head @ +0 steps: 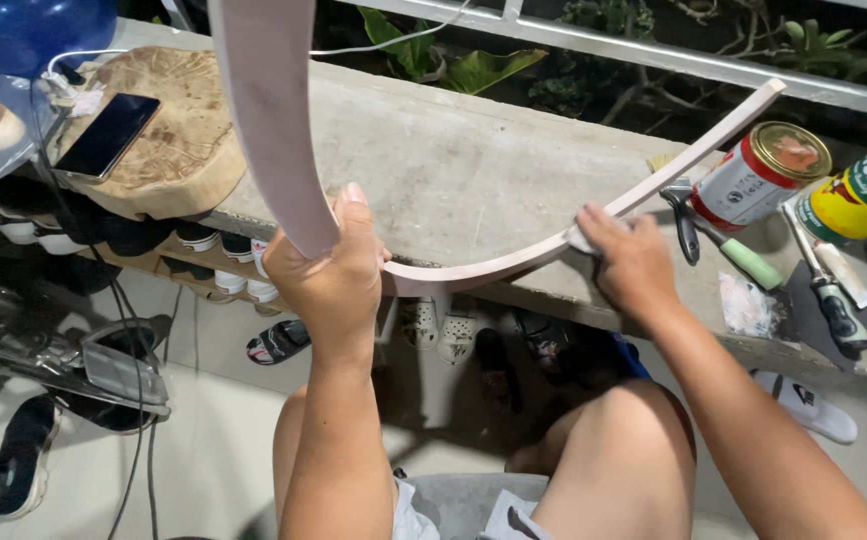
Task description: The person sands the inner and outer surfaces of a large circular wooden frame using a piece of sandpaper and then brushes it with a brush.
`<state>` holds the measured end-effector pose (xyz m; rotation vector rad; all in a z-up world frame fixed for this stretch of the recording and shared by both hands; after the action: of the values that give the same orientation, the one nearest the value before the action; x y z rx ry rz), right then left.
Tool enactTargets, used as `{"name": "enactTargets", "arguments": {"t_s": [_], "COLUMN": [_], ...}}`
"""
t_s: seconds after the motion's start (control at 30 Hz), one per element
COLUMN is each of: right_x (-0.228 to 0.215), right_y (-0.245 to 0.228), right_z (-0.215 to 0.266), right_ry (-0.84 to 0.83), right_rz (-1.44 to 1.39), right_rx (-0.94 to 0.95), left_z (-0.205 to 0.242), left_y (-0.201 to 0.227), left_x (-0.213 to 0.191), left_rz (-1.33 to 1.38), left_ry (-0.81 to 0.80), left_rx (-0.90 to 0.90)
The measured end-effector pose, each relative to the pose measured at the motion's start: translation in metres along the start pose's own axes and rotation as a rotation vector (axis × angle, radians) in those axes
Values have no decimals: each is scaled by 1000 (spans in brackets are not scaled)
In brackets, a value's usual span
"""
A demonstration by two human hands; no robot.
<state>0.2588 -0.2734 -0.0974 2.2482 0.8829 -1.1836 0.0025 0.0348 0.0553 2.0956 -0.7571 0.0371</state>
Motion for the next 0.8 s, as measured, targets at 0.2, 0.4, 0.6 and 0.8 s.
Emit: {"name": "enactTargets", "arguments": {"t_s": [0.2, 0.4, 0.6, 0.8], "right_x": [9, 4, 33, 11], "right_y": [-79, 31, -34, -34], "right_z": [17, 6, 17, 10], "right_ry": [-19, 119, 75, 195], "right_rz": [-330, -52, -243, -85], "right_rx": [94, 83, -25, -41], "left_z": [-1, 1, -5, -9], "left_y": [4, -6, -21, -34], "left_x": [2, -1, -4, -13], "left_rz": [-34, 10, 12, 83], "left_ry": [16, 15, 39, 61], "left_rx": [44, -38, -32, -124]}}
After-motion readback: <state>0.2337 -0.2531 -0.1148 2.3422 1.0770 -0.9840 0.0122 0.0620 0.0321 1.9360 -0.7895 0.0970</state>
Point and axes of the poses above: each hand's wrist, its own z-axis away from the middle knuckle, its own x-axis out of the palm, y = z × x, the point moved 8 cm from there along -z, towards the middle knuckle, and after that the axes turned 1 degree about y, right-handed, at the moved point
